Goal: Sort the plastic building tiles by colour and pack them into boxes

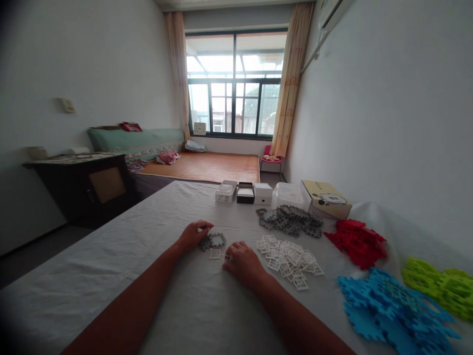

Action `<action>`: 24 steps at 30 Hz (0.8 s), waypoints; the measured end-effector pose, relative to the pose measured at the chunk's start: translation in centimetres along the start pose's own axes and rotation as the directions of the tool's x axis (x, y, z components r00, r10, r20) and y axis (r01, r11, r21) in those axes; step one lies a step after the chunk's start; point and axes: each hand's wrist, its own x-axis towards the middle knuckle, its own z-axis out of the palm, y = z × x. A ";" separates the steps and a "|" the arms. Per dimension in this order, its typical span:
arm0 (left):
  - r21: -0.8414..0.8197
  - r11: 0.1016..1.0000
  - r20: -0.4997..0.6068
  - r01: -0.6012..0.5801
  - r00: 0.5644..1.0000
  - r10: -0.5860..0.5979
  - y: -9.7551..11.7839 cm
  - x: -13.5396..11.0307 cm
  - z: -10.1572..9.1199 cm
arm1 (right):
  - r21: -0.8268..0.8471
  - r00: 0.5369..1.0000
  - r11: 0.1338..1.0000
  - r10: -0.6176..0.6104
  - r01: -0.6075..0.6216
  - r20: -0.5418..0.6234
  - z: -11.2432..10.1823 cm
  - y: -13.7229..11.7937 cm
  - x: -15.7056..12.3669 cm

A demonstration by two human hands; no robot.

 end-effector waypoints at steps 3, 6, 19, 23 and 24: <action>0.015 1.000 0.011 0.008 1.000 -0.008 0.0 0.0 0.0 | 0.044 1.000 0.999 -0.015 0.014 0.014 -0.4 0.4 0.0; 0.021 1.000 0.020 0.015 1.000 -0.016 0.1 -0.1 -0.1 | 0.075 0.997 0.996 0.057 -0.053 -0.043 -1.2 1.6 0.1; 0.041 0.999 0.032 0.015 0.999 -0.016 0.3 -0.1 -0.1 | -0.196 0.988 0.979 0.020 -0.050 -0.153 -2.3 3.6 -0.2; 0.035 0.999 0.033 0.012 0.999 -0.013 0.4 -0.2 -0.2 | -0.108 0.970 0.965 -0.236 0.241 0.058 0.1 -0.5 -0.2; 0.034 0.999 0.035 0.017 0.999 -0.018 0.4 -0.2 -0.2 | -0.107 0.965 0.960 -0.250 0.258 0.084 0.3 -0.9 -0.2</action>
